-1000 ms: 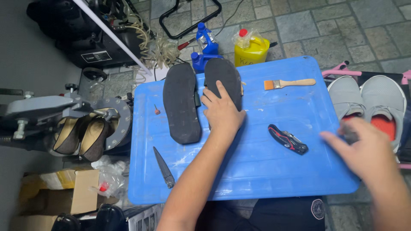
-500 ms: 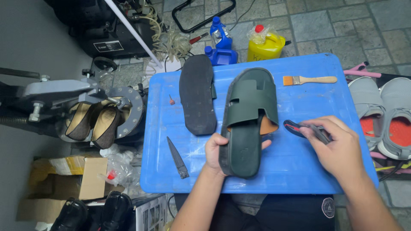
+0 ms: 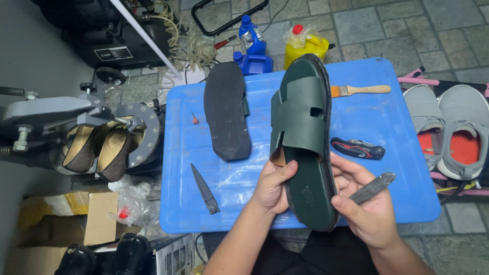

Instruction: The person uses a utility knife to trim the edges of a green slide sandal. They hold the sandal with one hand and carefully scrape along the perimeter of the sole with the other, removing excess material. The person rotates the sandal to access different sides and continues trimming until the edges appear even.

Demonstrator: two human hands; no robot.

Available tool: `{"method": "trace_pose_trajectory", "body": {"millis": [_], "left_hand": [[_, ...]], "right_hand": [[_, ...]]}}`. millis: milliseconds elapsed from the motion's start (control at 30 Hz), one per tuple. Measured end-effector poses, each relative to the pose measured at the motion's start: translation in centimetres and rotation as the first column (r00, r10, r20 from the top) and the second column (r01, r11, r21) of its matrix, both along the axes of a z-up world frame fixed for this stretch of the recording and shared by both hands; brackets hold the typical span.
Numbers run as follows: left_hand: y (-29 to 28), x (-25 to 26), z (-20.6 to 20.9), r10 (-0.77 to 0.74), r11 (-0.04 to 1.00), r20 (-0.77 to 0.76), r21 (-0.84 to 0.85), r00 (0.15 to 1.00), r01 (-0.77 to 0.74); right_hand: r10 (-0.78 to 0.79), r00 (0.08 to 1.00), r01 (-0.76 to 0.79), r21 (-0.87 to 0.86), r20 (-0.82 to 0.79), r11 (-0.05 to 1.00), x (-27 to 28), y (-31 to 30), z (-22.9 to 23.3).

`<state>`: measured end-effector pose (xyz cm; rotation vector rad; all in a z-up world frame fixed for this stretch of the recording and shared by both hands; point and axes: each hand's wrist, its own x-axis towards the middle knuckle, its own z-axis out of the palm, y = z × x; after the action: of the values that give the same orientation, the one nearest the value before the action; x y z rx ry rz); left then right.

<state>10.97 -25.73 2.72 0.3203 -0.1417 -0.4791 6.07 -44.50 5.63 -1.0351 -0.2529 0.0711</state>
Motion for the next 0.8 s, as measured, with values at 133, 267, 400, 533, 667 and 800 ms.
{"method": "trace_pose_trajectory", "body": {"millis": [133, 267, 400, 533, 667, 800], "left_hand": [[-0.3, -0.3, 1.0, -0.045, 0.995, -0.027, -0.091, 0.999, 0.043], [-0.2, -0.2, 1.4, -0.043, 0.994, -0.006, -0.102, 0.999, 0.042], [-0.3, -0.2, 1.6, -0.029, 0.995, 0.003, -0.09, 1.0, 0.029], [-0.4, -0.5, 1.7, -0.007, 0.998, -0.021, -0.065, 1.0, 0.006], [-0.6, -0.4, 1.6, -0.013, 0.998, -0.038, -0.057, 0.999, 0.011], [-0.5, -0.1, 1.1, 0.036, 0.999, -0.063, -0.023, 0.997, -0.037]], "right_hand": [[0.027, 0.999, -0.028, 0.029, 0.035, 0.999, -0.4, -0.3, 0.5], [0.042, 0.999, -0.043, 0.041, 0.006, 0.998, -0.4, -0.8, 0.0], [0.05, 0.998, -0.048, 0.047, -0.037, 0.998, -0.6, -1.0, -0.2], [0.063, 0.998, -0.062, 0.07, -0.021, 0.996, -1.0, -1.1, -0.1], [0.038, 0.998, -0.035, 0.051, -0.058, 0.998, -0.9, -1.3, -0.3], [0.105, 0.993, -0.1, 0.073, -0.063, 0.992, -0.6, -1.9, -1.2]]}}
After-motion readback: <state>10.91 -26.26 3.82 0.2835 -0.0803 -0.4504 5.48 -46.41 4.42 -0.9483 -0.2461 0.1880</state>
